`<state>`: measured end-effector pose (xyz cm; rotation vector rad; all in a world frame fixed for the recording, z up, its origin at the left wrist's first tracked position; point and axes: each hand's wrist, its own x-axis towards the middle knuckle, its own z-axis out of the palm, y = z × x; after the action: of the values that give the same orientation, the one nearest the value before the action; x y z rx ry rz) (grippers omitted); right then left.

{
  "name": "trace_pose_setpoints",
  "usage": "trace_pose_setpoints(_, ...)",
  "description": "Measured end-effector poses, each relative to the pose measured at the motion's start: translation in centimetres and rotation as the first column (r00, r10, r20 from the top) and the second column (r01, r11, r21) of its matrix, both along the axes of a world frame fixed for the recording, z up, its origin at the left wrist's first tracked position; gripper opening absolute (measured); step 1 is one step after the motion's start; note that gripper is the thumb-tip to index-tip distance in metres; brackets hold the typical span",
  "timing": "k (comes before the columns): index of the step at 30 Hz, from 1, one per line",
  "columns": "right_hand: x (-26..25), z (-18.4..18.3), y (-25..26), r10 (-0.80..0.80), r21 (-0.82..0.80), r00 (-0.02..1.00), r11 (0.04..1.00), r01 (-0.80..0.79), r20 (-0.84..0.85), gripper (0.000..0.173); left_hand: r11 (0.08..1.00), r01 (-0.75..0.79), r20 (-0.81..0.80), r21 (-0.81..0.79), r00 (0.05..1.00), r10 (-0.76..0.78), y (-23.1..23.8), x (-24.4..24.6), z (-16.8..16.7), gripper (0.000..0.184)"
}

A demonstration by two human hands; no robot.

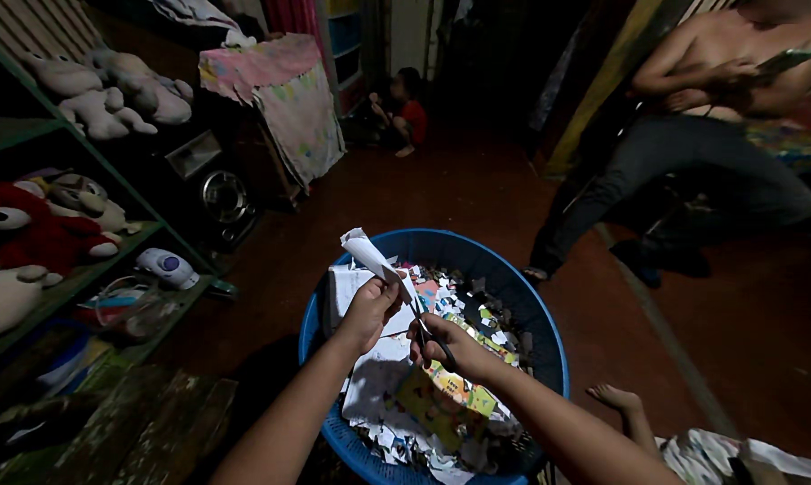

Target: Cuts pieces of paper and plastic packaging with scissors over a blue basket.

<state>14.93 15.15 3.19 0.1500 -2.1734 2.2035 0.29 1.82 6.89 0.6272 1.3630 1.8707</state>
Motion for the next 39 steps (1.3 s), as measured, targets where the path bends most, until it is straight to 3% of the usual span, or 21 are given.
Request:
trace_pose_setpoints(10, 0.2, 0.0, -0.1, -0.047, -0.046, 0.999, 0.998, 0.047, -0.003, 0.064, 0.994, 0.095, -0.204, -0.048, 0.973, -0.103, 0.2, -0.3, -0.8, 0.025)
trace_pose_setpoints(15, 0.3, 0.1, -0.5, -0.086, -0.084, 0.996, 0.993, 0.085, -0.013, 0.064, 0.992, 0.121, -0.168, -0.032, 0.978, -0.124, 0.1, -0.4, -0.6, 0.025)
trace_pose_setpoints(21, 0.6, 0.3, -1.2, -0.199, -0.148, 0.98, 0.969, 0.198, 0.014, 0.038, 0.991, 0.135, -0.101, 0.001, 0.986, -0.134, -0.1, -0.3, -0.1, 0.023)
trace_pose_setpoints(23, 0.6, 0.3, -1.4, -0.22, -0.15, 0.975, 0.963, 0.222, 0.029, 0.045, 0.989, 0.145, -0.098, 0.001, 0.985, -0.144, -0.1, -0.4, -0.2, 0.022)
trace_pose_setpoints(25, 0.5, 0.2, -1.5, -0.218, -0.139, 0.975, 0.965, 0.222, 0.045, 0.067, 0.985, 0.17, -0.117, -0.021, 0.978, -0.172, -0.1, -0.7, -0.4, 0.022)
trace_pose_setpoints(27, 0.3, -0.1, -1.4, -0.218, -0.166, 0.976, 0.961, 0.22, 0.032, 0.078, 0.977, 0.211, -0.152, -0.045, 0.965, -0.215, 0.0, -0.9, -0.6, 0.023)
trace_pose_setpoints(32, 0.3, 0.1, -1.2, -0.204, -0.202, 0.979, 0.958, 0.203, 0.016, 0.078, 0.974, 0.224, -0.159, -0.03, 0.961, -0.226, 0.0, -0.9, -0.8, 0.024)
trace_pose_setpoints(39, 0.4, 0.5, -0.8, -0.149, -0.217, 0.989, 0.964, 0.151, 0.022, 0.072, 0.991, 0.131, -0.172, -0.01, 0.976, -0.131, 0.1, -0.4, -0.7, 0.025)
